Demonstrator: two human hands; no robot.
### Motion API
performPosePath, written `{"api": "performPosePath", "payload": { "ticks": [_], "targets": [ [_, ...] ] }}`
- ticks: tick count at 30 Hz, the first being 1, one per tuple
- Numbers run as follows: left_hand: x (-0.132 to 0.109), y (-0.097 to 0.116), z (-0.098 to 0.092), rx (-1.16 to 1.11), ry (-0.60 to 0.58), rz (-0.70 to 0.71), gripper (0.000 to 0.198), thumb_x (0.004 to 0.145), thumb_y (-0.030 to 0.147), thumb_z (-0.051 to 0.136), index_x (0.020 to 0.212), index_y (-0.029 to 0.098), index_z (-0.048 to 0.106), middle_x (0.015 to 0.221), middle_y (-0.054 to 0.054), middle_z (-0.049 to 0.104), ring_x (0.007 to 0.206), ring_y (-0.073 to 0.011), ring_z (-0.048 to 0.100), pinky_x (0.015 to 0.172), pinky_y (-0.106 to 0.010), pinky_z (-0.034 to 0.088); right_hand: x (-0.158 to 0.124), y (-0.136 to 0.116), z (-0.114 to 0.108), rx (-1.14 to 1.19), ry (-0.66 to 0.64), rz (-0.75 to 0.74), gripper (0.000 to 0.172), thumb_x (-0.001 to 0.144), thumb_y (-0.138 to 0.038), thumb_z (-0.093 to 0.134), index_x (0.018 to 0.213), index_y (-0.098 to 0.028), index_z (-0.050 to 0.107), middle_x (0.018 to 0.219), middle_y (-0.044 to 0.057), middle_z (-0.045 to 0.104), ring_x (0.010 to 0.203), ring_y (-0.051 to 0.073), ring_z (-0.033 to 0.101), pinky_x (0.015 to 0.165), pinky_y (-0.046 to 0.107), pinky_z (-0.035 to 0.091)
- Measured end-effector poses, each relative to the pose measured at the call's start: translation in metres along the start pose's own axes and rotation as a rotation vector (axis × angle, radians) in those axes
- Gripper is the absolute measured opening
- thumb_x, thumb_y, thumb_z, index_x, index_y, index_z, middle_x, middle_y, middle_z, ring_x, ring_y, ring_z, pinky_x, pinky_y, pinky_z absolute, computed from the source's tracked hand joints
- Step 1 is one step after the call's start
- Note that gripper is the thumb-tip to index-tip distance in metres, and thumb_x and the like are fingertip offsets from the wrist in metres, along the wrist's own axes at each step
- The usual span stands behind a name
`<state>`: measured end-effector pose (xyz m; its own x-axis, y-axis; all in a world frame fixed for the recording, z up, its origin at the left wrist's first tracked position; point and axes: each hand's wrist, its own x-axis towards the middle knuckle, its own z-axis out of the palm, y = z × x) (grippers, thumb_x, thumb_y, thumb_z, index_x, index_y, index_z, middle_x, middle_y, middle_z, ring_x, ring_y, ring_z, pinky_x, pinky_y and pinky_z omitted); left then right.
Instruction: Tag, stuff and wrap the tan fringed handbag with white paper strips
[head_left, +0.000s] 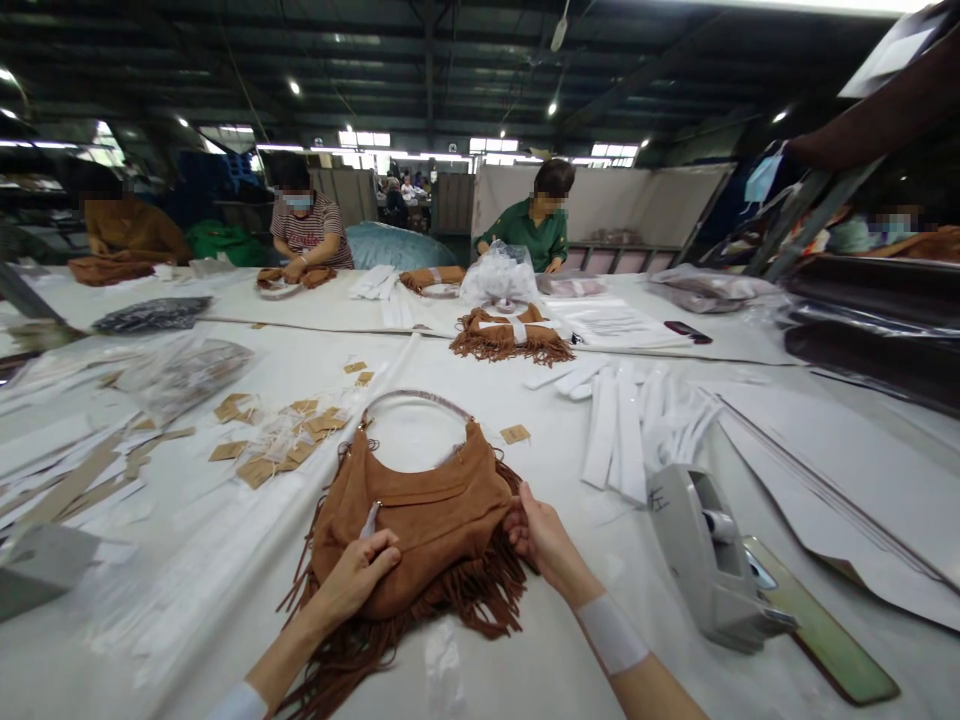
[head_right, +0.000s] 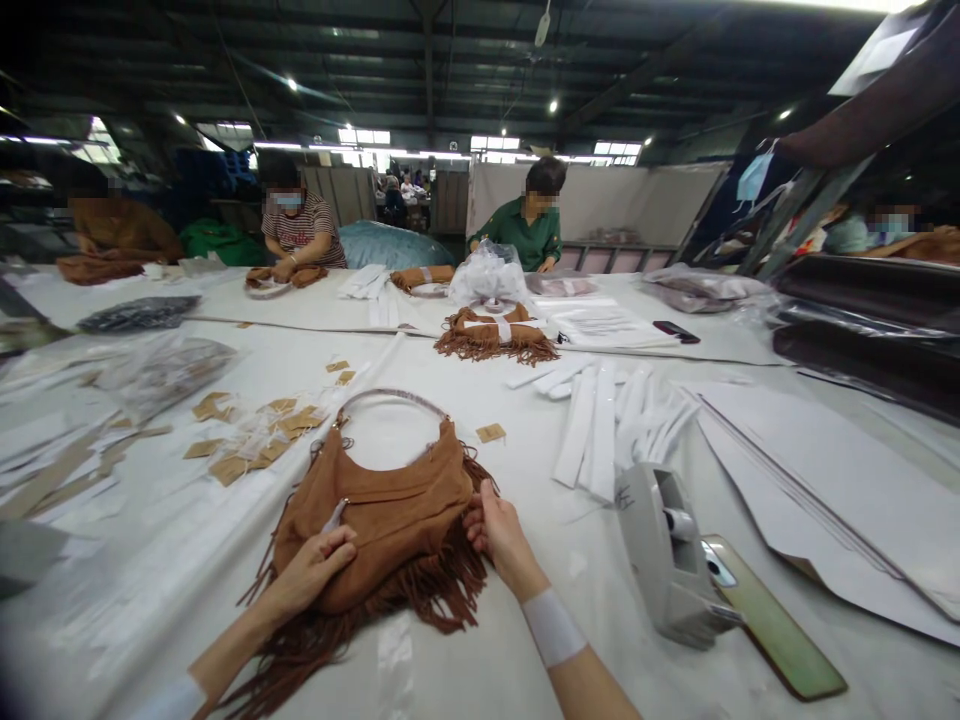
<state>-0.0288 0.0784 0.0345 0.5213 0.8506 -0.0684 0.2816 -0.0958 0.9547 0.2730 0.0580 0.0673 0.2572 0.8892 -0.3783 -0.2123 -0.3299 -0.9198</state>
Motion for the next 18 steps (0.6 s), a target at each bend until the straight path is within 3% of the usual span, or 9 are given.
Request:
{"api": "performPosePath", "payload": {
  "ticks": [3,6,10,12,14,16,18],
  "targets": [
    [-0.001,0.008,0.0,0.02,-0.004,0.0,0.033,0.09,0.048,0.045,0.079,0.018,0.052,0.071,0.002,0.047,0.07,-0.0144,0.045,0.065,-0.024,0.036,0.013,-0.007,0.01,0.087,-0.05,0.056,0.044,0.082,-0.06,0.057,0.082,-0.017,0.061,0.064,0.003,0.064,0.048,0.01,0.055,0.039,0.019,0.04],
    [-0.002,0.019,0.002,0.044,-0.013,0.04,0.032,0.089,0.047,0.045,0.08,0.017,0.055,0.073,0.001,0.053,0.073,-0.0155,0.05,0.068,-0.025,0.04,0.021,-0.009,0.018,0.157,-0.128,0.079,0.038,0.082,-0.055,0.06,0.098,-0.021,0.061,0.088,0.005,0.071,0.073,0.018,0.067,0.061,0.029,0.055],
    [-0.001,0.029,0.004,0.12,0.021,0.17,0.037,0.093,0.043,0.037,0.075,0.018,0.057,0.08,-0.002,0.061,0.078,-0.0154,0.055,0.078,-0.028,0.044,0.032,-0.004,0.024,0.268,-0.249,0.093,0.04,0.082,-0.052,0.06,0.112,-0.025,0.059,0.105,0.004,0.071,0.096,0.024,0.067,0.083,0.04,0.055],
    [-0.003,0.03,0.002,0.189,0.175,0.192,0.043,0.096,0.043,0.03,0.07,0.019,0.055,0.08,-0.003,0.062,0.079,-0.0156,0.056,0.081,-0.029,0.044,0.037,-0.002,0.025,0.259,-0.273,0.116,0.041,0.082,-0.053,0.058,0.109,-0.024,0.062,0.103,0.006,0.072,0.097,0.026,0.066,0.084,0.042,0.055],
    [-0.006,0.027,-0.005,0.243,0.506,0.096,0.044,0.096,0.047,0.03,0.07,0.019,0.053,0.077,-0.003,0.061,0.077,-0.017,0.056,0.079,-0.03,0.045,0.04,-0.001,0.026,0.223,-0.271,0.137,0.041,0.082,-0.054,0.056,0.106,-0.022,0.064,0.101,0.008,0.072,0.097,0.027,0.067,0.082,0.043,0.055],
    [-0.007,0.02,-0.016,0.278,0.825,-0.098,0.044,0.095,0.052,0.03,0.081,0.019,0.055,0.078,-0.004,0.061,0.076,-0.0186,0.057,0.074,-0.031,0.046,0.039,-0.004,0.028,0.24,-0.255,0.157,0.04,0.082,-0.053,0.056,0.107,-0.022,0.064,0.101,0.008,0.072,0.097,0.028,0.067,0.081,0.043,0.056],
    [-0.004,0.012,-0.028,0.383,0.916,-0.276,0.046,0.094,0.054,0.03,0.096,0.016,0.056,0.084,-0.006,0.063,0.078,-0.0199,0.059,0.073,-0.031,0.047,0.036,-0.009,0.032,0.302,-0.247,0.183,0.039,0.082,-0.049,0.059,0.111,-0.024,0.062,0.103,0.006,0.072,0.097,0.027,0.067,0.082,0.043,0.056]
  ]
}}
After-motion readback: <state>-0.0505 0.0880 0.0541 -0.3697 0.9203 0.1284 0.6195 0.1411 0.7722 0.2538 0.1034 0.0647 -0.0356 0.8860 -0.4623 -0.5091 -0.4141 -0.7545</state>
